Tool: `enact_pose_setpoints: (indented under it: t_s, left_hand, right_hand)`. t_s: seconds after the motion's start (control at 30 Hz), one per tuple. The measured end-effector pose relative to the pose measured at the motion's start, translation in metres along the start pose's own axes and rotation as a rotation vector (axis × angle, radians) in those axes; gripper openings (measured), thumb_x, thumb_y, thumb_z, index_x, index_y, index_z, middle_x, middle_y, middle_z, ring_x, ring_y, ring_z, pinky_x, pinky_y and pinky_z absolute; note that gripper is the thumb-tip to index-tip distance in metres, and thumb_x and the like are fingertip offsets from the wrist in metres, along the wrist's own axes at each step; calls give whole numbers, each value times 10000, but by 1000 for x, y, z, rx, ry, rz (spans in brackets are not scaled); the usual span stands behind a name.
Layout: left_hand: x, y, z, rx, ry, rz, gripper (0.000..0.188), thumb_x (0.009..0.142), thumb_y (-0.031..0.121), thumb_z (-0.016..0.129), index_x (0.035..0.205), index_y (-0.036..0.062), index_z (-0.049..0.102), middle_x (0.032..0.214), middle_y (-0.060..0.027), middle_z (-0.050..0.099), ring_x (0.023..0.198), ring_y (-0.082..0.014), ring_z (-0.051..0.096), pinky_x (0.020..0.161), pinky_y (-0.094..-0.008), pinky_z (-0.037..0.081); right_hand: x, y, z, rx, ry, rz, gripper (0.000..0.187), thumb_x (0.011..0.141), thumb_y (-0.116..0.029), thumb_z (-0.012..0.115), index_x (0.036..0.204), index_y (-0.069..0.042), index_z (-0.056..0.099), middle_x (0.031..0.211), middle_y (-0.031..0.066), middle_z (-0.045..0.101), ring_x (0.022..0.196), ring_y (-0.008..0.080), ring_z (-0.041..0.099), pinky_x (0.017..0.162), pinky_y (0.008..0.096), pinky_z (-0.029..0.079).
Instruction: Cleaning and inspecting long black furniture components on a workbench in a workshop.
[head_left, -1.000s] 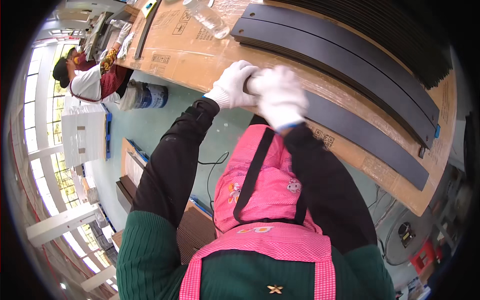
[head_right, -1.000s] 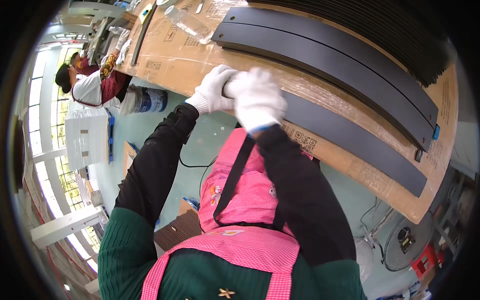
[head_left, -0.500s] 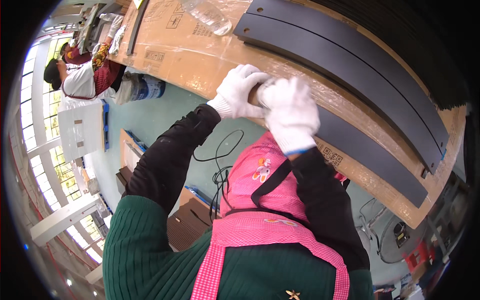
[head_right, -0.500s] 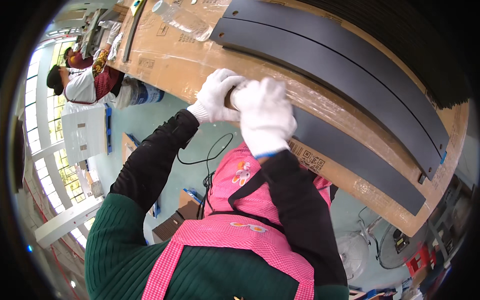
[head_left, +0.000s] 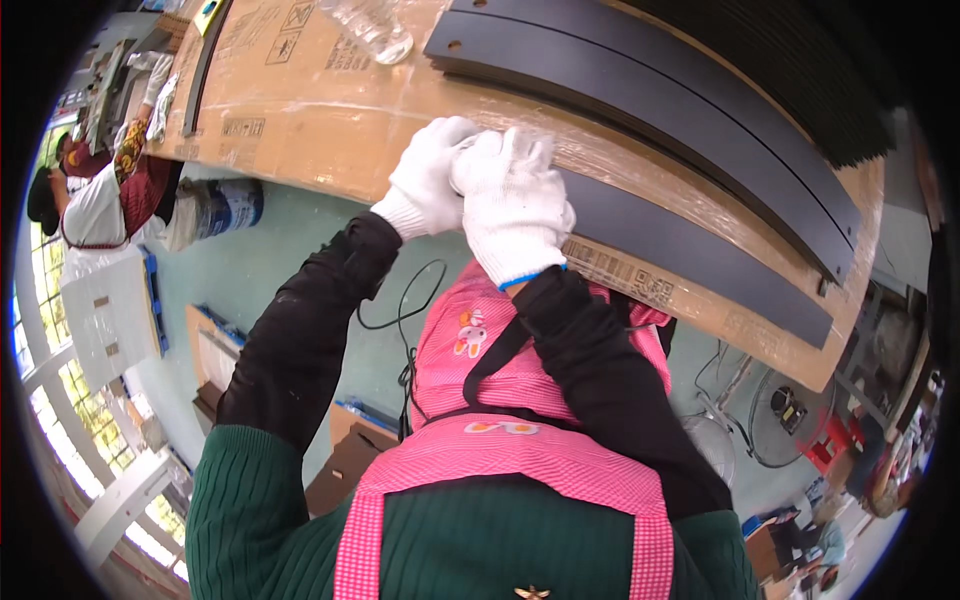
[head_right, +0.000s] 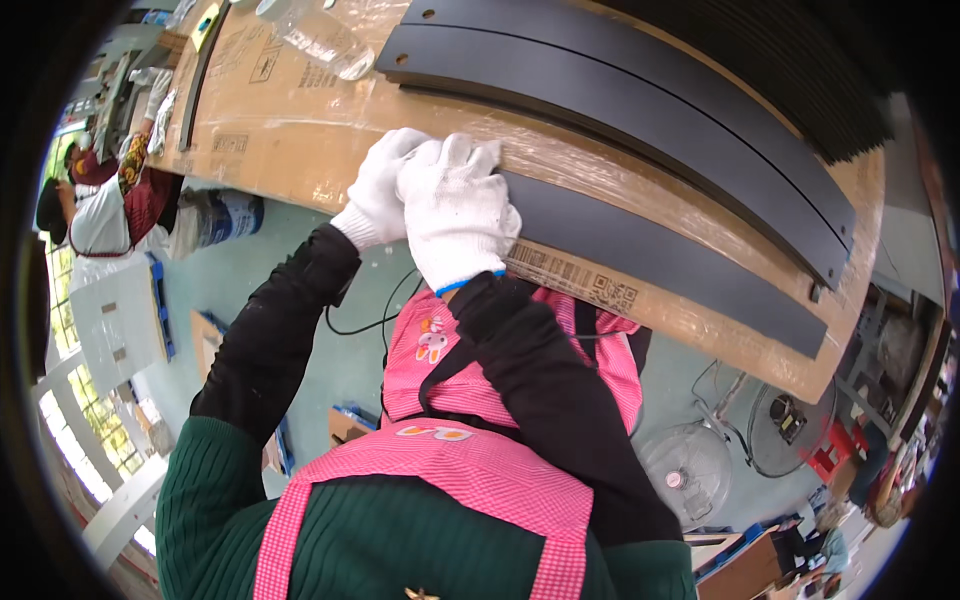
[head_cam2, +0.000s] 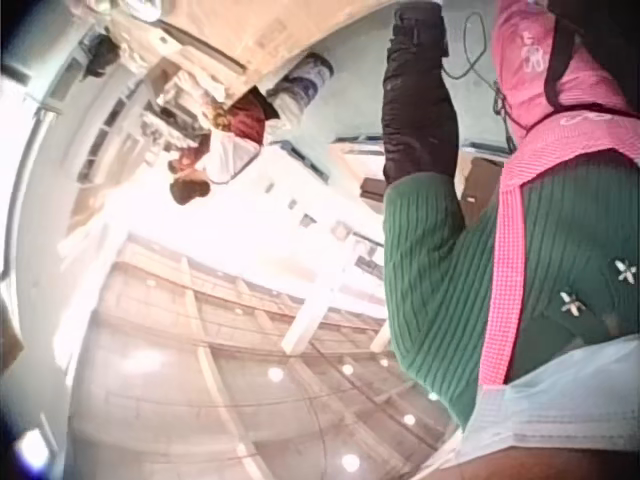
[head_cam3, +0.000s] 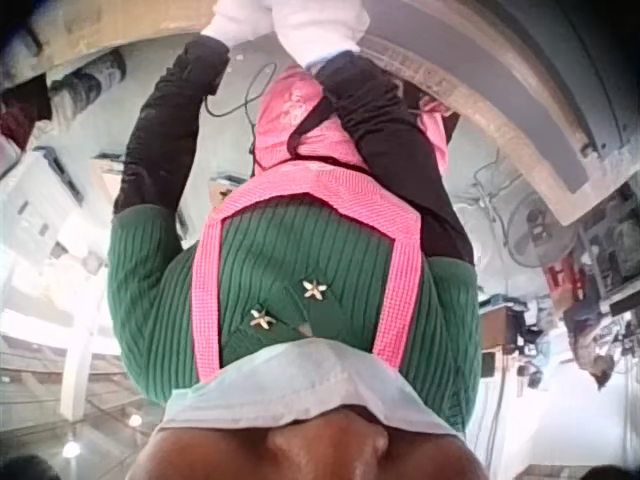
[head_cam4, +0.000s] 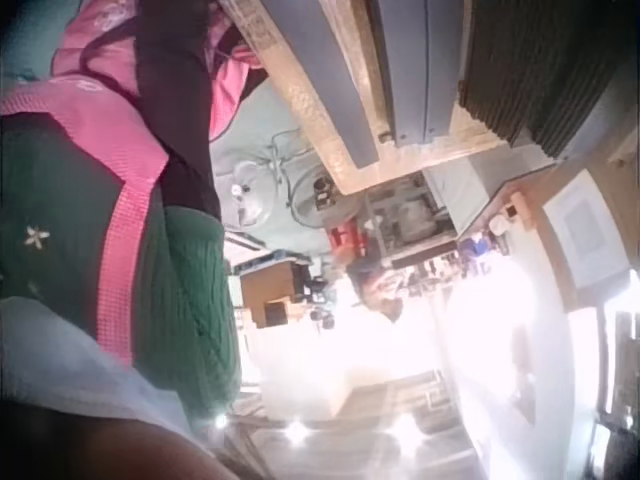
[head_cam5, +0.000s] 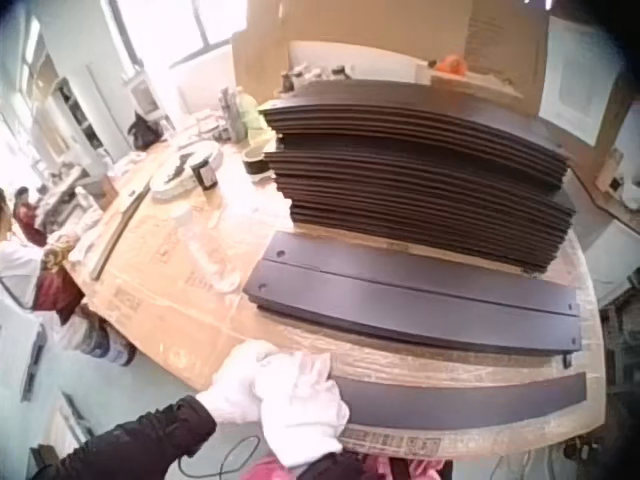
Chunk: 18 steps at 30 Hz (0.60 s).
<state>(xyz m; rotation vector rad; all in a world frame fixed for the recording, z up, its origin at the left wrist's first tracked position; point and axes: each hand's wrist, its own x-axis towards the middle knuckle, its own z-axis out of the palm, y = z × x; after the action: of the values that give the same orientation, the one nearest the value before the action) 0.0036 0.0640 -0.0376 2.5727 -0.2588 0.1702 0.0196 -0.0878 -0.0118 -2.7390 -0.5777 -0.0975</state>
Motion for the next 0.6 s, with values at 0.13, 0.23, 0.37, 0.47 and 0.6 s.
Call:
enact_pose_setpoints:
  t_s: [0.13,0.23,0.37,0.47,0.6]
  left_hand:
    - [-3,17,-20,24,-19,65,679,625,370,933,1205,97,708,1134,-114,649,1121,-346,600,991,-460,499]
    - [-11,10,-25,16,-14,46,708,610,349,943,1230,103,706,1145,-123,649,1131,-348,602,1006,-454,496]
    - [-5,12,-20,12,-15,72,710,613,340,936,1232,84,701,1142,-126,648,1127,-349,603,1002,-455,501]
    - [-15,9,-30,59,-27,74,698,613,334,932,1219,76,700,1129,-131,644,1118,-349,603,994,-454,503]
    - [-49,-12,-56,166,-77,36,715,599,302,943,1224,61,692,1114,-146,647,1092,-370,614,956,-469,517]
  right_hand:
    - [-36,73,-29,-3,106,-213,168,830,-199,628,962,-102,665,932,114,611,924,290,610,659,426,550]
    - [-59,195,-78,-541,94,13,124,864,-159,609,918,-66,672,813,118,634,833,308,647,751,478,512]
    - [-87,315,-127,-650,348,500,173,904,-189,611,827,-67,706,796,175,698,782,372,711,731,505,581]
    - [-52,213,-98,-430,116,140,112,850,-173,663,778,-89,684,744,142,647,759,344,681,683,490,566]
    - [-63,38,-29,140,-127,133,176,939,-197,562,1065,-125,661,1151,118,613,893,310,688,696,493,595]
